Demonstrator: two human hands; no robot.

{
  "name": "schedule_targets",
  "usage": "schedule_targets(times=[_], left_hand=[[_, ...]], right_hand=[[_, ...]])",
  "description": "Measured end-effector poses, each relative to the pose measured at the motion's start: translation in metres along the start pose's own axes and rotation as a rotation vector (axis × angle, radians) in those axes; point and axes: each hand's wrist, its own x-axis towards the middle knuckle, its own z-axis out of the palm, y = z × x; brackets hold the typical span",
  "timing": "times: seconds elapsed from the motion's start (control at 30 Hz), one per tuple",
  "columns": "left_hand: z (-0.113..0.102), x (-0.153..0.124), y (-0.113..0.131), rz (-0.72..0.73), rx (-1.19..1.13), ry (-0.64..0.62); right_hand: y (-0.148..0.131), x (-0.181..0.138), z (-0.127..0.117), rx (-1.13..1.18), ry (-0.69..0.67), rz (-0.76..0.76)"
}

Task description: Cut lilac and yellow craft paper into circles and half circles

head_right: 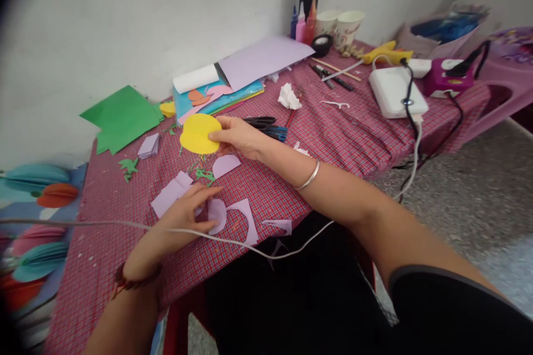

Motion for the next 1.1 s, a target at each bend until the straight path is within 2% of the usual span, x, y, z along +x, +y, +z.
schedule_targets(times=[0.1,0.23,0.37,0.5,0.53,0.67,0.73,0.8,0.93,1.0,1.1], left_hand=[[0.002,0.000,0.001,-0.083,-0.142,0.025],[0.002,0.001,0.001,-0.154,-0.486,0.045],[-0.004,0.003,0.000,-0.208,-0.715,0.176],[-0.010,0.004,-0.005,-0.314,-0.769,0.293],[-0.011,0.005,-0.007,-0.342,-0.772,0.366],[-0.009,0.009,-0.017,-0.345,-0.830,0.818],[-0.005,0.011,-0.019,-0.286,-0.829,0.891],[-0.002,0.012,-0.019,-0.184,-0.762,0.855],[-0.001,0.009,-0.014,0.027,-0.398,0.799],[-0.002,0.006,-0.011,0.065,-0.240,0.813],[-0.004,0.005,-0.010,0.067,-0.189,0.821]], right_hand=[[0.001,0.000,0.000,0.028,0.008,-0.003],[0.004,-0.002,0.000,0.057,0.001,-0.006],[0.004,-0.004,0.002,0.083,-0.009,-0.003],[0.002,-0.007,0.008,0.093,-0.010,0.056],[0.001,-0.008,0.010,0.105,-0.011,0.073],[0.002,-0.013,0.021,0.163,-0.034,0.160],[0.004,-0.017,0.027,0.166,-0.059,0.211],[0.007,-0.021,0.034,0.152,-0.078,0.256],[0.014,-0.027,0.044,0.098,-0.086,0.301],[0.016,-0.027,0.045,0.075,-0.092,0.308],[0.018,-0.027,0.044,0.053,-0.115,0.313]])
